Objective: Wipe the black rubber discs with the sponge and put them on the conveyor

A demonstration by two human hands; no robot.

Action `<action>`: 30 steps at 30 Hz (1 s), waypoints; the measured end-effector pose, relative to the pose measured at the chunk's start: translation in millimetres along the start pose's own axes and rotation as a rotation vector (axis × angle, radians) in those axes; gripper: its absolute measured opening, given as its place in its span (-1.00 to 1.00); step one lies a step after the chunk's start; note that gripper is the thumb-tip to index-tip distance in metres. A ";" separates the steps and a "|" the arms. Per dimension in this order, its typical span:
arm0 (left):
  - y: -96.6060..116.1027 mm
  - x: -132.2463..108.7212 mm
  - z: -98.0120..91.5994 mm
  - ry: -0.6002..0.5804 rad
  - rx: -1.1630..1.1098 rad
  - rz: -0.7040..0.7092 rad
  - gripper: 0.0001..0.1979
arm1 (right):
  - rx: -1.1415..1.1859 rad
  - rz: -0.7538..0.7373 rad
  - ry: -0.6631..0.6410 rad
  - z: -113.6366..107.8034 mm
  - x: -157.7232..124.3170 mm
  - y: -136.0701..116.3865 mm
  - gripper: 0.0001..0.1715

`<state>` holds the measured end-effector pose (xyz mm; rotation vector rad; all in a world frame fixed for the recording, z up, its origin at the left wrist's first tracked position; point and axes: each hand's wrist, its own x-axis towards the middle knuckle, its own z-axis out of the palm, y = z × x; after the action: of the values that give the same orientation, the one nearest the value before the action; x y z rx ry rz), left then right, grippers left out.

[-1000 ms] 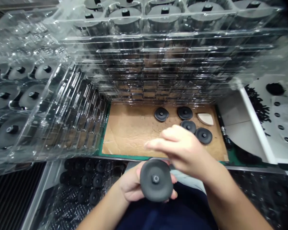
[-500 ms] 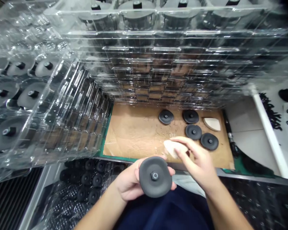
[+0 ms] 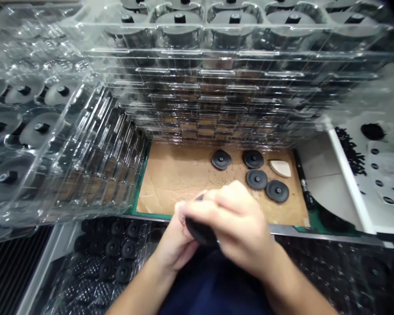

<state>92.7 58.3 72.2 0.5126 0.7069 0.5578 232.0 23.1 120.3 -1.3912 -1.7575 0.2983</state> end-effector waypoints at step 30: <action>5.0 -13.8 1.2 0.021 -0.080 0.041 -0.62 | -0.043 0.115 0.075 18.3 -5.3 -28.4 -0.71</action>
<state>83.4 53.0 82.2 0.4480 0.6925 0.6285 199.3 14.1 124.9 -1.5185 -1.6344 0.2676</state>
